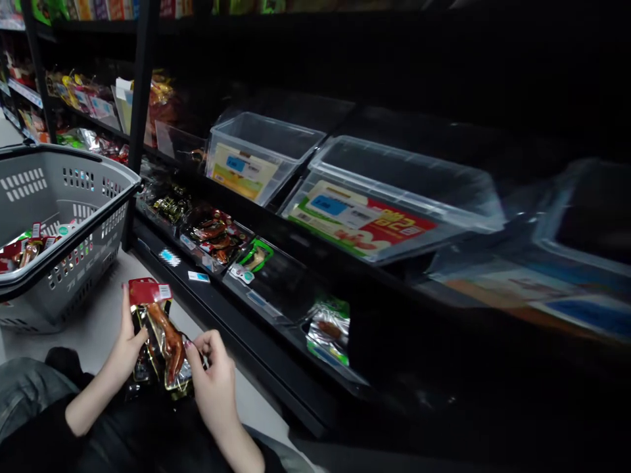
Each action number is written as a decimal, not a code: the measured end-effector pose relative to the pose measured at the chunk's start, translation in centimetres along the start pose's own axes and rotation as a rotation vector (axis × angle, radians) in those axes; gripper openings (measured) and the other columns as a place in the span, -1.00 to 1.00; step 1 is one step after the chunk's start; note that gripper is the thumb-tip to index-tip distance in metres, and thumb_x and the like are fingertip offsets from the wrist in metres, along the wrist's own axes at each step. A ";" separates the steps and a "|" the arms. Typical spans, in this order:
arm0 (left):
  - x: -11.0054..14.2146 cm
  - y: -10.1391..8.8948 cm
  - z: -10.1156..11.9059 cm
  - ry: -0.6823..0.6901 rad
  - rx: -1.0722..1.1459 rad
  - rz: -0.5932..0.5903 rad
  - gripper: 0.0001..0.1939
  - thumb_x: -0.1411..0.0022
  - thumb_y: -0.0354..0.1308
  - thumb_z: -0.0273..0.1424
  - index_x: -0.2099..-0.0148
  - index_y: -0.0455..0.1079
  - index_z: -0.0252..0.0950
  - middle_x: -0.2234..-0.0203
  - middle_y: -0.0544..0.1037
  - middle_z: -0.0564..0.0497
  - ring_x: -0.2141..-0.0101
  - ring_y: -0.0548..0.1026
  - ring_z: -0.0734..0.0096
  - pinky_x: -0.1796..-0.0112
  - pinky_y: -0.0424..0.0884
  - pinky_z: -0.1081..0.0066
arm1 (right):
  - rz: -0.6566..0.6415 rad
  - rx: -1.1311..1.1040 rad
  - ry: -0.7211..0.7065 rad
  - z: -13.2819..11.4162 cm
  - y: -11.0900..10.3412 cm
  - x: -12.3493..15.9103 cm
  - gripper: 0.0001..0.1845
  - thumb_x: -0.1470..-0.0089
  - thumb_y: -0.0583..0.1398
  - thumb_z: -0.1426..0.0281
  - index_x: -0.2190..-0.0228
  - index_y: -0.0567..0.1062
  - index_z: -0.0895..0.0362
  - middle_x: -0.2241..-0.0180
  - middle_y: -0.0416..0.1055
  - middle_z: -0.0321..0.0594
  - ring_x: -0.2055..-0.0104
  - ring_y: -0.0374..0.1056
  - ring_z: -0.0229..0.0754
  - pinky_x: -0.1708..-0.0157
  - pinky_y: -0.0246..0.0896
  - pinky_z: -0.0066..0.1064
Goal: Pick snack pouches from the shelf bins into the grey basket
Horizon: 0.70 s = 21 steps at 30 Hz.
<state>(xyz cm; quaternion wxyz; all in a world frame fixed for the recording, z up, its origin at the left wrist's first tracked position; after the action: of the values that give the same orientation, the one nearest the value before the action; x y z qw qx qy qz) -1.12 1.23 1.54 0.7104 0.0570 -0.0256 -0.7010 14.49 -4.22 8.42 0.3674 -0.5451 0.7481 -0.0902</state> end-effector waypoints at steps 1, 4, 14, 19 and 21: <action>0.0 -0.1 -0.1 0.002 -0.004 0.002 -0.13 -0.12 0.02 -0.32 -0.25 -0.55 -0.09 -0.27 -0.31 0.05 -0.21 -0.29 0.33 -0.14 -0.34 0.27 | 0.083 0.060 -0.105 -1.1 -1.1 0.0 -0.87 -0.03 0.06 0.53 0.50 0.21 0.12 0.64 0.18 -0.41 0.61 0.15 -0.35 0.60 0.04 -0.53; -0.1 -0.1 -0.4 0.044 -0.048 -0.018 -0.26 -0.12 0.02 -0.33 -0.25 -0.29 -0.11 -0.25 -0.12 0.01 -0.21 -0.15 0.26 -0.14 -0.24 0.23 | 0.197 0.333 -0.536 -5.7 -2.3 1.8 -0.89 -0.02 0.07 0.59 0.44 0.30 0.16 0.67 0.20 -0.36 0.63 0.10 -0.32 0.58 0.01 -0.44; 1.3 1.1 -2.6 -0.217 0.358 0.003 -0.57 -0.10 -0.02 -0.15 0.06 0.34 -0.28 0.13 0.48 -0.04 0.01 0.32 0.16 -0.03 0.13 0.23 | -0.164 0.698 -1.022 -9.3 5.3 6.1 -0.90 0.02 0.10 0.56 0.53 0.39 0.22 0.65 0.26 -0.27 0.63 0.12 -0.28 0.55 -0.01 -0.35; 1.6 1.3 -2.4 -0.280 0.264 -0.001 -0.45 0.01 0.16 -0.23 -0.04 0.24 -0.28 0.12 0.48 -0.03 0.05 0.35 0.13 0.04 0.23 0.26 | -0.363 0.584 -1.010 -8.6 6.4 6.4 -0.83 0.00 0.05 0.54 0.57 0.34 0.17 0.67 0.20 -0.31 0.59 0.12 -0.27 0.50 0.01 -0.36; 1.6 1.4 -2.4 -0.294 0.247 -0.023 -0.44 -0.01 0.14 -0.22 -0.07 0.20 -0.27 0.10 0.47 -0.02 0.05 0.35 0.13 0.07 0.27 0.27 | -0.410 0.457 -0.928 -8.5 5.7 5.8 -0.80 -0.03 0.05 0.39 0.58 0.33 0.16 0.66 0.21 -0.30 0.55 0.13 -0.24 0.45 0.02 -0.34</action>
<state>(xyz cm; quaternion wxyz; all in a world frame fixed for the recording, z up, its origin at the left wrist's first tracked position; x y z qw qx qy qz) 0.55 -0.21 -0.72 0.6786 0.0411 -0.2143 -0.7013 3.98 -9.34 8.83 0.7423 -0.5683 0.3479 -0.0704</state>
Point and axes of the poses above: each hand's wrist, its own x-axis away from the middle knuckle, its own y-axis out of the palm, z = x × y, the point moved 9 cm from there along -x, towards the middle knuckle
